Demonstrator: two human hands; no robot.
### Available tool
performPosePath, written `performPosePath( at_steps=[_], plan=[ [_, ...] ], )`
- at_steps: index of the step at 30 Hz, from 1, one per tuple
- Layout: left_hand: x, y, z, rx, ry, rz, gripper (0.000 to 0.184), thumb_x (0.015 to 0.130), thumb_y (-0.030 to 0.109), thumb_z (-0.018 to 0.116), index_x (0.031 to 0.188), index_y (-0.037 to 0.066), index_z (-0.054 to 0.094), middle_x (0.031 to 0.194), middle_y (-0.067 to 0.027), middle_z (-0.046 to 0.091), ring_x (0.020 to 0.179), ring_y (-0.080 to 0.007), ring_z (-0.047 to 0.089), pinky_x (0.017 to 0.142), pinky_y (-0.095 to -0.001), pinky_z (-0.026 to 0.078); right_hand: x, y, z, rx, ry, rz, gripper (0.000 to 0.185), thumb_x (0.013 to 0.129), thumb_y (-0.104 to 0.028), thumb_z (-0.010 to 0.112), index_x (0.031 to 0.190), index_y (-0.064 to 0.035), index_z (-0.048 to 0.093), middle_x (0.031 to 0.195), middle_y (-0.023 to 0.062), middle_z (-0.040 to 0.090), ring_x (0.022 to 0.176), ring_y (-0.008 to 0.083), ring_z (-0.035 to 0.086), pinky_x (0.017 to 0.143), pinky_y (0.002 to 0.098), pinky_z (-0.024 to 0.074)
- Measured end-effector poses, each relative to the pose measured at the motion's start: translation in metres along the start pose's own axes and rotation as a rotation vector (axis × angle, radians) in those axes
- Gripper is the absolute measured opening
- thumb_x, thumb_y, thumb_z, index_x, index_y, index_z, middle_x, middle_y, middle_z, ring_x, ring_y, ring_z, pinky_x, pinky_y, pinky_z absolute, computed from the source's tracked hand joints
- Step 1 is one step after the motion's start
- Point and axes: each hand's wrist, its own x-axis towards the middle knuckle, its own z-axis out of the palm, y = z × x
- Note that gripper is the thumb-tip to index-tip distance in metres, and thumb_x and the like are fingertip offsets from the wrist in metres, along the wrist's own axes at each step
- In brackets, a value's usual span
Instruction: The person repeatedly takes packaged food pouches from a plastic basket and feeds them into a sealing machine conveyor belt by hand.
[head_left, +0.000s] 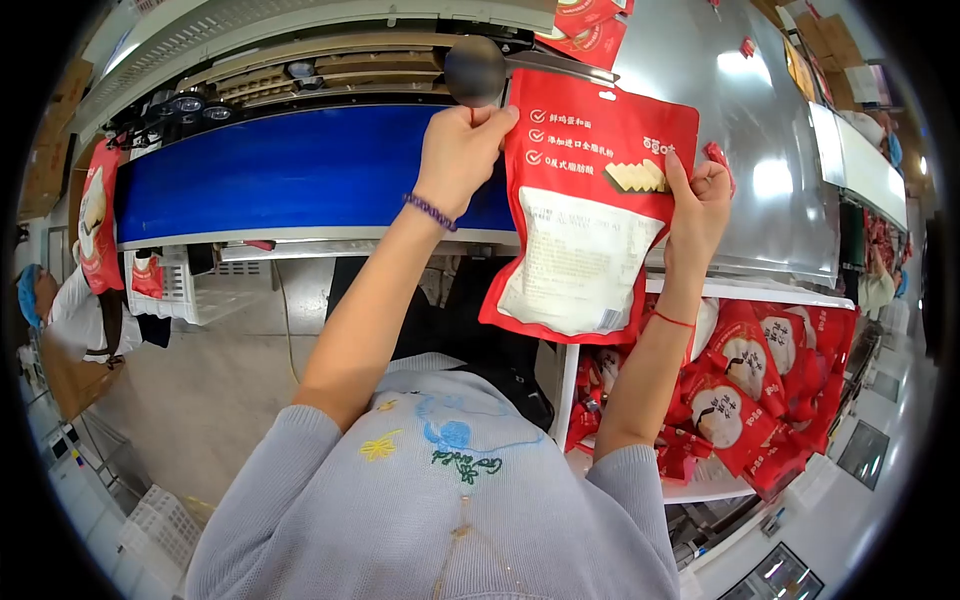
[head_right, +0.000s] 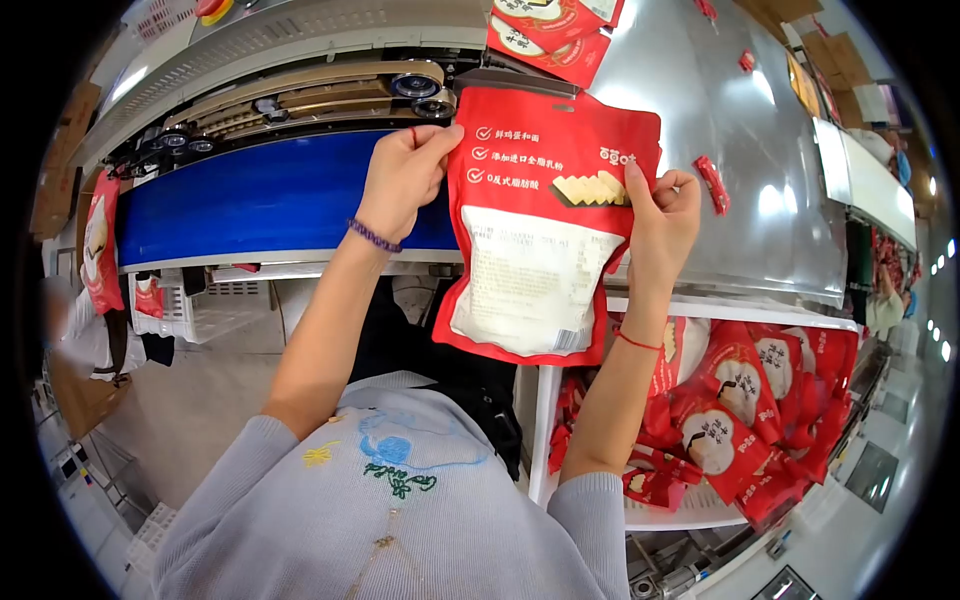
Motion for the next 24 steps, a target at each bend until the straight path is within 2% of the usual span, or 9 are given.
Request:
performPosePath(
  at_steps=[2, 4, 6, 8, 13, 16, 18, 20, 24],
  plan=[
    [0.006, 0.0, -0.002, -0.038, 0.012, 0.011, 0.021, 0.092, 0.02, 0.066, 0.082, 0.001, 0.063, 0.058, 0.0067, 0.045, 0.043, 0.0002, 0.031, 0.038, -0.0195, 0.02, 0.003, -0.002, 0.002, 0.03, -0.024, -0.033, 0.031, 0.087, -0.003, 0.072, 0.081, -0.012, 0.043, 0.071, -0.007, 0.046, 0.066, 0.0012, 0.041, 0.06, 0.0185, 0.0354],
    [0.008, 0.001, -0.013, -0.063, 0.024, 0.001, 0.026, 0.086, 0.02, 0.068, 0.078, -0.004, 0.068, 0.064, 0.0, 0.058, 0.052, -0.0043, 0.046, 0.047, -0.0227, 0.036, 0.004, -0.004, 0.008, 0.056, -0.03, -0.033, 0.033, 0.086, -0.004, 0.073, 0.079, -0.0125, 0.042, 0.07, -0.0076, 0.043, 0.066, 0.0011, 0.041, 0.061, 0.0187, 0.0354],
    [0.014, -0.002, -0.026, -0.013, 0.06, 0.055, 0.024, 0.084, 0.02, 0.069, 0.08, -0.004, 0.068, 0.066, -0.0016, 0.061, 0.056, -0.0069, 0.05, 0.051, -0.0234, 0.04, 0.008, 0.0, 0.015, -0.02, -0.07, 0.001, 0.033, 0.086, -0.004, 0.073, 0.079, -0.0122, 0.042, 0.07, -0.0076, 0.042, 0.066, 0.0013, 0.041, 0.061, 0.0191, 0.0353],
    [0.016, 0.005, -0.038, 0.015, 0.124, 0.076, 0.018, 0.09, 0.017, 0.067, 0.082, 0.001, 0.064, 0.057, 0.0069, 0.045, 0.041, -0.0008, 0.032, 0.037, -0.0201, 0.02, 0.011, 0.007, 0.032, 0.008, -0.122, -0.011, 0.034, 0.086, -0.005, 0.073, 0.077, -0.0117, 0.042, 0.072, -0.0057, 0.048, 0.067, 0.002, 0.045, 0.061, 0.0189, 0.0377],
    [0.036, -0.011, -0.095, 0.458, 0.288, 0.27, 0.031, 0.089, 0.032, 0.069, 0.098, 0.003, 0.073, 0.06, 0.0081, 0.049, 0.05, -0.0029, 0.038, 0.045, -0.022, 0.027, 0.016, 0.031, 0.075, -0.265, -0.107, -0.202, 0.031, 0.08, -0.016, 0.077, 0.08, -0.0025, 0.049, 0.068, 0.0041, 0.05, 0.063, 0.0161, 0.048, 0.059, 0.0322, 0.0422],
    [0.011, 0.016, -0.117, 0.339, 0.214, 0.086, 0.036, 0.09, 0.037, 0.069, 0.103, 0.004, 0.072, 0.059, 0.0084, 0.047, 0.047, -0.0022, 0.035, 0.042, -0.0199, 0.022, -0.02, 0.001, 0.074, -0.186, -0.173, -0.104, 0.03, 0.081, -0.018, 0.074, 0.095, -0.0008, 0.053, 0.088, 0.0129, 0.063, 0.077, 0.0261, 0.062, 0.073, 0.0326, 0.0483],
    [0.0, 0.02, -0.147, 0.459, 0.289, 0.218, 0.036, 0.092, 0.034, 0.067, 0.106, 0.001, 0.071, 0.07, 0.0059, 0.053, 0.052, -0.001, 0.035, 0.044, -0.0182, 0.022, -0.058, -0.002, 0.041, -0.114, -0.107, -0.28, 0.034, 0.081, -0.013, 0.071, 0.106, 0.0001, 0.053, 0.102, 0.0156, 0.064, 0.091, 0.0297, 0.063, 0.081, 0.0363, 0.0487],
    [-0.028, 0.037, -0.16, 0.468, 0.41, 0.352, 0.033, 0.093, 0.031, 0.067, 0.103, 0.0, 0.071, 0.074, 0.006, 0.054, 0.056, 0.0, 0.035, 0.047, -0.0166, 0.023, -0.096, 0.007, -0.026, -0.716, 0.086, -0.525, 0.047, 0.078, -0.005, 0.07, 0.12, 0.0009, 0.05, 0.122, 0.017, 0.058, 0.117, 0.0334, 0.053, 0.101, 0.0417, 0.0416],
    [-0.081, 0.067, -0.12, 0.267, 0.49, 0.477, 0.024, 0.097, 0.023, 0.062, 0.096, 0.001, 0.072, 0.071, 0.0086, 0.049, 0.057, 0.0016, 0.032, 0.05, -0.0161, 0.02, -0.18, 0.036, -0.119, -1.175, 0.199, -0.275, 0.067, 0.068, 0.001, 0.07, 0.13, 0.0005, 0.045, 0.135, 0.0163, 0.048, 0.132, 0.0367, 0.038, 0.112, 0.0485, 0.0276]
  ],
)
